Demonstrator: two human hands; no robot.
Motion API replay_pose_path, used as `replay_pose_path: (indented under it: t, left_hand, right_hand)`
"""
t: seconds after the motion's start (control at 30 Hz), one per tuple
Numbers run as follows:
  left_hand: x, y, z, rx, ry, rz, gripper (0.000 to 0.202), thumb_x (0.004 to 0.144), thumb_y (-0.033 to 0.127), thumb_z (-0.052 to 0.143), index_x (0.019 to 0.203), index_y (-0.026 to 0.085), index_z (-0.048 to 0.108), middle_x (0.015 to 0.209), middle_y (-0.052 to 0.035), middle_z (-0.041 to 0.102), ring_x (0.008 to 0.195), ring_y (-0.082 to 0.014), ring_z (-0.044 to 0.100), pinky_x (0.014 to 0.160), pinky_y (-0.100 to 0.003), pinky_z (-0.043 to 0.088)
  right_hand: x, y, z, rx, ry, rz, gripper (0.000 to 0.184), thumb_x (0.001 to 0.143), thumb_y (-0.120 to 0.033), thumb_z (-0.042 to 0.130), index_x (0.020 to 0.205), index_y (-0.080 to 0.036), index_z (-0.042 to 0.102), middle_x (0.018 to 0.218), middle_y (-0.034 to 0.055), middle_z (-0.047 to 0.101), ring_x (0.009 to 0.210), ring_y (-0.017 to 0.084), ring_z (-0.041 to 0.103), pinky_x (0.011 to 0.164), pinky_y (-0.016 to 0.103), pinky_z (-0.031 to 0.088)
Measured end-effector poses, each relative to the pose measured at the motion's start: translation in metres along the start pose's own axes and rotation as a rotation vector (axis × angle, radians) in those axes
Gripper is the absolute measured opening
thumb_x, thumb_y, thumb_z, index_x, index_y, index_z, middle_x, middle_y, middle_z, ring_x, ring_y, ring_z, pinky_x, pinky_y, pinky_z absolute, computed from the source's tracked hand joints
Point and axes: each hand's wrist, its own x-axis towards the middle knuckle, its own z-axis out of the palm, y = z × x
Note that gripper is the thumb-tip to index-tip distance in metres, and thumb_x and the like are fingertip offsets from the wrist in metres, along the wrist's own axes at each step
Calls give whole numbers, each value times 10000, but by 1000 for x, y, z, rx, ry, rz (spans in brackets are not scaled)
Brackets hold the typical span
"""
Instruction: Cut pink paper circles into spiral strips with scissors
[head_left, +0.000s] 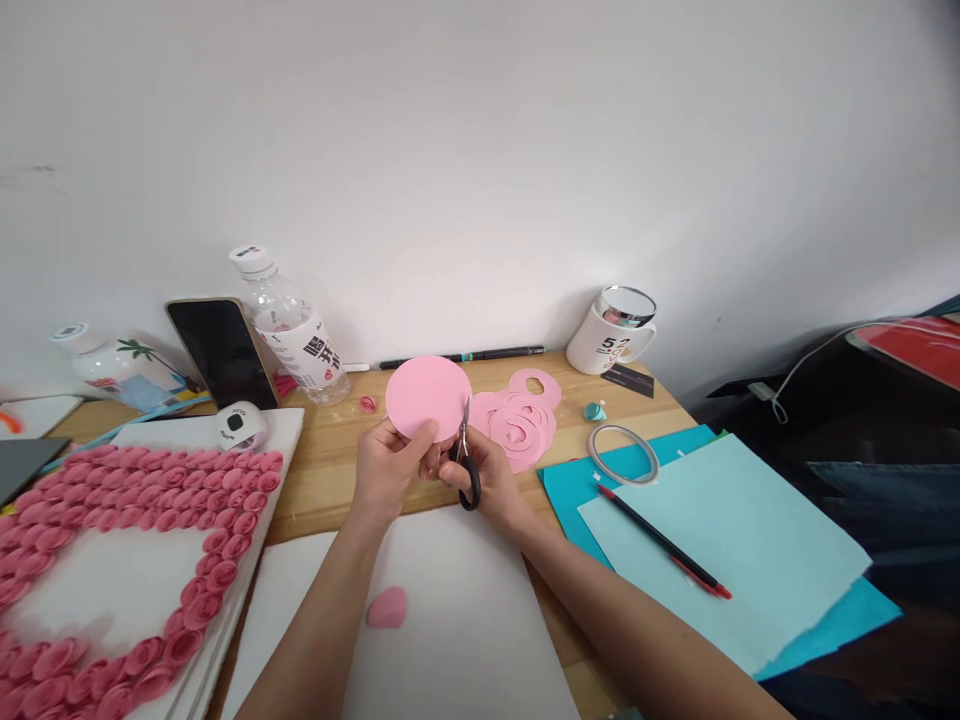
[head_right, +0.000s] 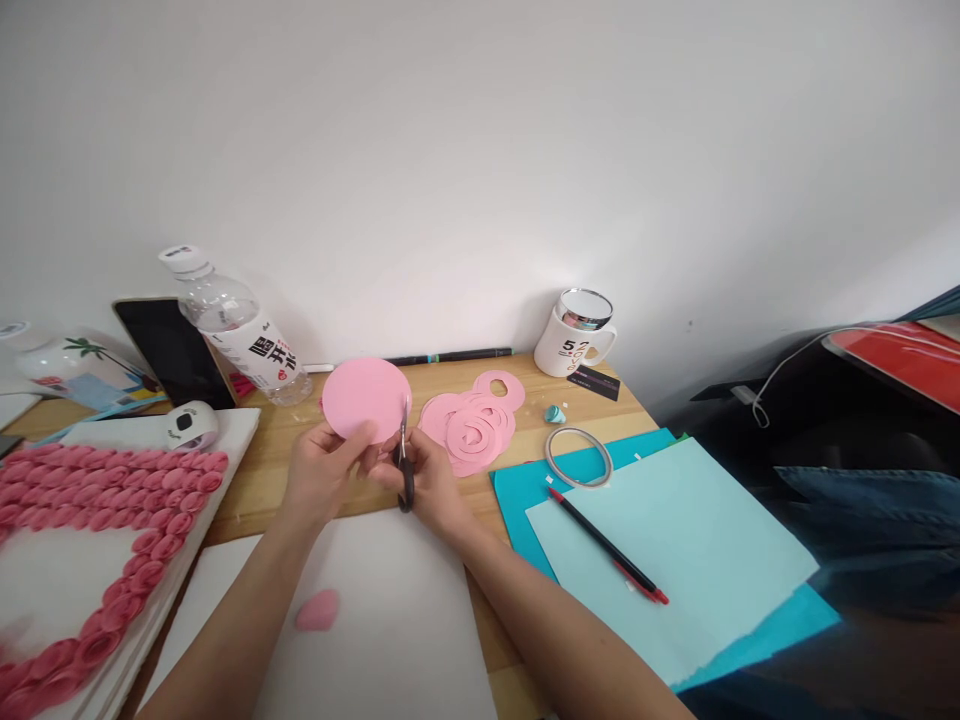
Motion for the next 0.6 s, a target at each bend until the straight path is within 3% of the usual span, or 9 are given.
replay_pose_path:
  t: [0.4, 0.6]
  left_hand:
    - [2, -4, -3, -96, -91, 48, 241, 716, 328, 629, 613, 155, 496, 413, 37, 507, 367, -70, 433, 364, -202, 321]
    - [2, -10, -4, -57, -68, -63, 267, 621, 342, 717, 613, 146, 536, 421, 36, 528, 318, -57, 401, 327, -192, 312]
  right_hand:
    - [-2, -3, 5, 24, -6, 59, 369, 646, -460, 707, 748, -190, 477, 580, -50, 468, 473, 76, 410, 450, 212, 334]
    - [-3, 7, 4, 6, 4, 83, 404, 630, -488, 713, 759, -192, 469, 592, -46, 454, 485, 79, 383, 460, 222, 337]
